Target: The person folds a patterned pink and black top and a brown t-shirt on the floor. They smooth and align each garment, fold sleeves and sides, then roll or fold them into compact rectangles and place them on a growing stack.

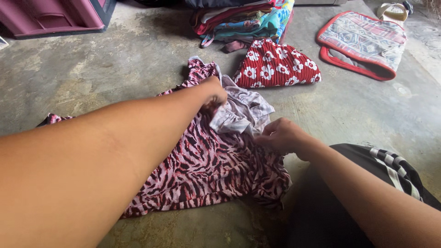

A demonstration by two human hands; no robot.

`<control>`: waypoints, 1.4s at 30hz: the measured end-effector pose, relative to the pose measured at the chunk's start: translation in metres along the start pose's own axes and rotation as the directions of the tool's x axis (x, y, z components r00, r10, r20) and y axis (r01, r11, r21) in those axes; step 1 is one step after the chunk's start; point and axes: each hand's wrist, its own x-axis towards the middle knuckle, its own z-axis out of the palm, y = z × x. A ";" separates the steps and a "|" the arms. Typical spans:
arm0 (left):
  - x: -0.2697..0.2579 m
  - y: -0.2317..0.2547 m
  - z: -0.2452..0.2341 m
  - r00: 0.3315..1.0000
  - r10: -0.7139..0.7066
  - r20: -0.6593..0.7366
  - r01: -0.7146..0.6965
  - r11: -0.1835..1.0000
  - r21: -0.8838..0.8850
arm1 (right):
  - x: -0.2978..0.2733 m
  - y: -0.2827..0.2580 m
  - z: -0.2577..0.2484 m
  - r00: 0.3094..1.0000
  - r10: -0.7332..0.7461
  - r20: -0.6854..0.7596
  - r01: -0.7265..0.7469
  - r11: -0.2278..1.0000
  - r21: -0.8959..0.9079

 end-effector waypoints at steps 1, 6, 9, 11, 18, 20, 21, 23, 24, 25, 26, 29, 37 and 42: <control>0.008 0.003 -0.002 0.998 -0.038 0.049 0.045 0.988 -0.148 | 0.002 0.000 -0.001 0.999 0.046 0.007 -0.047 0.996 0.074; 0.008 0.035 -0.024 0.929 0.172 0.329 0.185 0.554 -0.812 | 0.009 0.007 -0.010 0.992 0.116 -0.058 -0.106 0.984 0.145; -0.022 0.046 -0.024 0.971 0.170 0.169 0.018 0.652 -0.758 | 0.011 0.012 -0.014 0.983 0.127 -0.136 -0.103 0.980 0.171; -0.044 0.042 -0.018 0.981 0.186 -0.049 -0.170 0.723 -0.669 | 0.011 0.012 -0.014 0.979 0.091 -0.184 -0.051 0.976 0.210; -0.117 -0.009 0.016 0.796 0.560 -0.231 -0.593 0.798 -0.106 | 0.015 0.028 -0.017 0.988 0.079 0.129 -0.077 0.997 -0.025; -0.148 -0.032 0.023 0.893 0.449 0.000 -0.442 0.878 -0.186 | 0.017 0.034 -0.020 0.975 0.051 0.217 -0.037 0.997 -0.068; -0.164 -0.040 0.025 0.860 0.508 0.038 -0.506 0.860 -0.064 | 0.019 0.038 -0.021 0.983 0.019 0.182 -0.014 0.999 -0.032; -0.193 -0.056 0.026 0.843 0.507 0.178 -0.529 0.842 0.108 | 0.023 0.040 -0.018 0.993 -0.045 0.106 0.041 0.999 0.036; -0.208 -0.063 0.024 0.855 0.446 0.267 -0.495 0.853 0.162 | 0.026 0.038 -0.017 0.999 -0.028 -0.024 0.028 1.000 -0.014; -0.221 -0.069 0.023 0.860 0.460 0.218 -0.497 0.854 0.158 | 0.026 0.037 -0.017 0.987 -0.014 -0.159 0.005 0.998 -0.057; -0.235 -0.074 0.022 0.864 0.474 0.170 -0.498 0.853 0.154 | 0.025 0.036 -0.018 0.956 -0.008 -0.292 -0.021 0.995 -0.095; -0.262 -0.080 0.020 0.843 0.536 0.049 -0.537 0.830 0.151 | 0.014 0.027 -0.011 0.664 -0.467 -0.584 0.297 0.881 -0.367; -0.339 -0.112 0.002 0.934 0.318 0.162 -0.353 0.890 0.288 | -0.051 -0.009 0.026 0.883 -0.443 0.156 0.451 0.707 -0.545; -0.365 -0.136 0.001 0.978 0.159 0.137 -0.200 0.901 0.385 | -0.076 -0.013 0.023 0.954 -0.246 0.170 0.296 0.706 -0.643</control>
